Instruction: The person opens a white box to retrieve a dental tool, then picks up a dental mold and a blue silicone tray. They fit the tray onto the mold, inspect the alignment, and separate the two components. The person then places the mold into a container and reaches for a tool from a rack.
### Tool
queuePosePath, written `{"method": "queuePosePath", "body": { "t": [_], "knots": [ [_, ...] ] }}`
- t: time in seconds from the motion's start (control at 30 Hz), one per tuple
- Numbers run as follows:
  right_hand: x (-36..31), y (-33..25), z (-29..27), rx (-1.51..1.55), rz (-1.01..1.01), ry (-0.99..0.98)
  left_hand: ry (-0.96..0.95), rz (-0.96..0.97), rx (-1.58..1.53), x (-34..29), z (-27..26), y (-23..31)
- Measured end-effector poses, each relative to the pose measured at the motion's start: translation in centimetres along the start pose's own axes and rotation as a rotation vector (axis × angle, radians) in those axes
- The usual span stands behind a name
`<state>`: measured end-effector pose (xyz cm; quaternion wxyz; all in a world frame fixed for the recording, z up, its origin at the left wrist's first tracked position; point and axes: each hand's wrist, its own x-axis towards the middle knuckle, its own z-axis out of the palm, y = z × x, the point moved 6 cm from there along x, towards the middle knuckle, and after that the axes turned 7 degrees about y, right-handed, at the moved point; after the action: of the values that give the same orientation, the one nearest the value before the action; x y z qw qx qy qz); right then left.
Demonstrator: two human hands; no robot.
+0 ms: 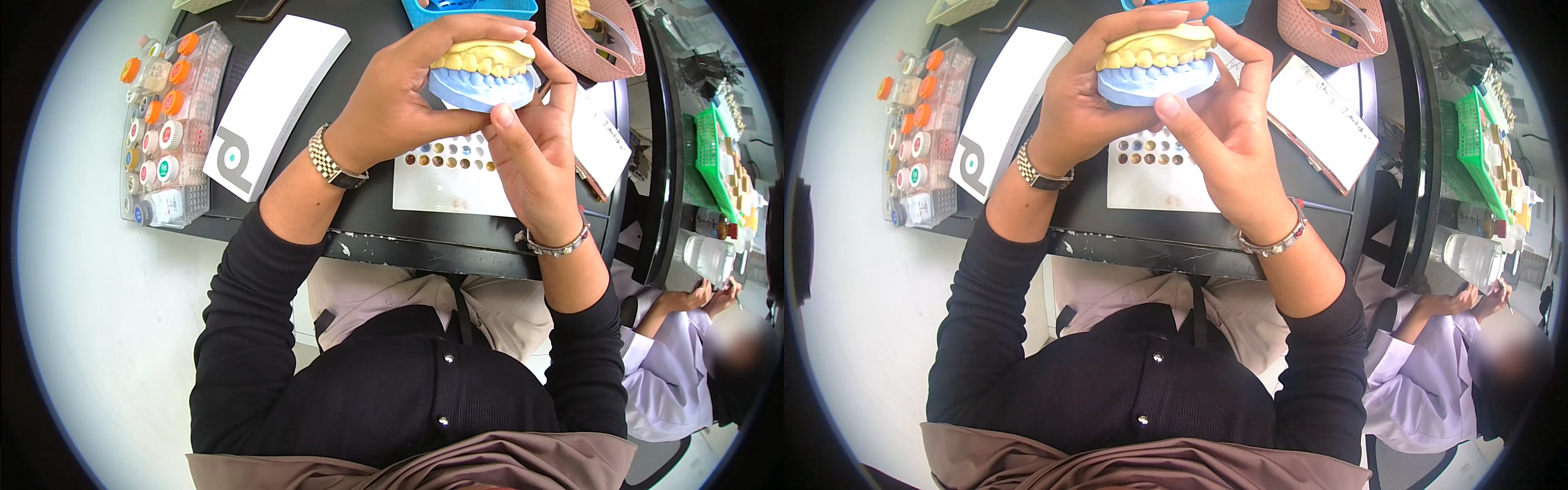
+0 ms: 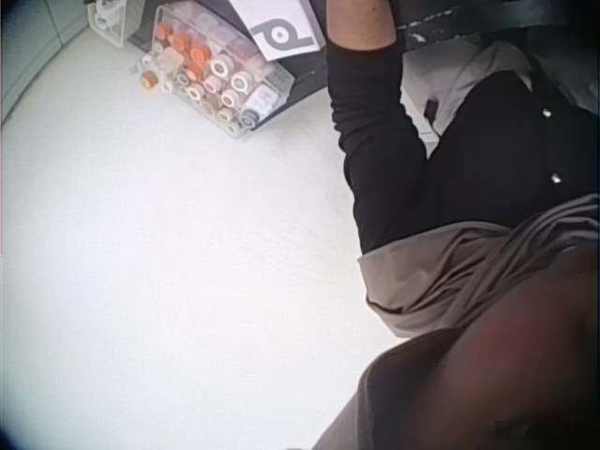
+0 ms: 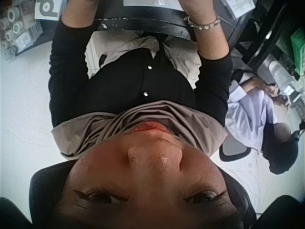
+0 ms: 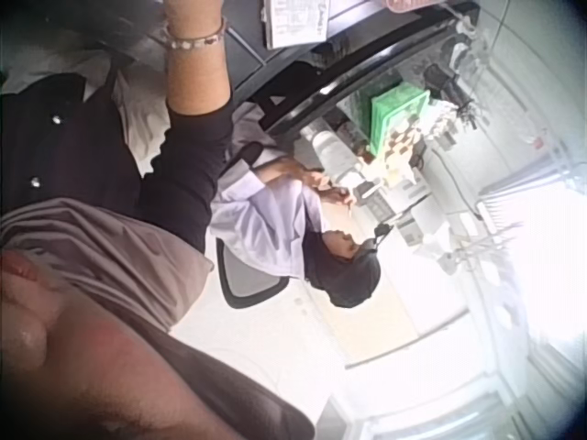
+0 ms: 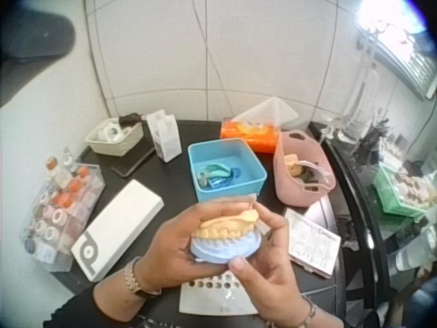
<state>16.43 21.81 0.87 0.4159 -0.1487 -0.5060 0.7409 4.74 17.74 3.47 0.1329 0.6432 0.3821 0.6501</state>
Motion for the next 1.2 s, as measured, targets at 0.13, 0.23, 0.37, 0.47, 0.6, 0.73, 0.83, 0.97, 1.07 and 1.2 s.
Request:
{"method": "queuePosePath", "body": {
  "t": [0.13,0.23,0.37,0.47,0.6,0.73,0.83,0.97,1.07,1.2],
  "knots": [
    [0.0,0.1,0.0,-0.012,-0.006,-0.012,-0.005,-0.039,-0.048,-0.1,0.1,0.0],
    [0.0,0.2,0.0,-0.01,-0.007,-0.015,-0.007,-0.033,-0.045,-0.1,0.1,0.1],
    [-0.1,0.2,0.0,-0.016,-0.001,-0.023,-0.009,-0.009,-0.023,0.0,0.0,0.2],
    [-0.2,0.2,-0.1,-0.034,-0.026,-0.029,-0.019,0.004,-0.009,0.2,0.0,0.4],
    [-0.2,-0.2,0.3,-0.086,-0.085,-0.032,-0.023,-0.057,-0.027,0.0,-0.1,0.1],
    [-0.2,-0.5,0.4,-0.14,-0.138,-0.053,-0.02,-0.065,-0.059,-0.1,0.0,0.1],
    [-0.3,-0.5,0.3,-0.181,-0.162,-0.054,-0.013,-0.06,-0.063,-0.1,0.1,0.1],
    [-0.4,-0.5,0.3,-0.203,-0.165,-0.057,-0.002,-0.05,-0.041,-0.1,0.2,-0.1],
    [-0.5,-0.5,0.4,-0.207,-0.174,-0.053,0.015,-0.051,-0.017,-0.3,0.1,-0.2],
    [-0.4,-0.7,0.4,-0.251,-0.203,-0.062,0.026,-0.084,0.004,-0.6,0.0,-0.5]
  ]
}}
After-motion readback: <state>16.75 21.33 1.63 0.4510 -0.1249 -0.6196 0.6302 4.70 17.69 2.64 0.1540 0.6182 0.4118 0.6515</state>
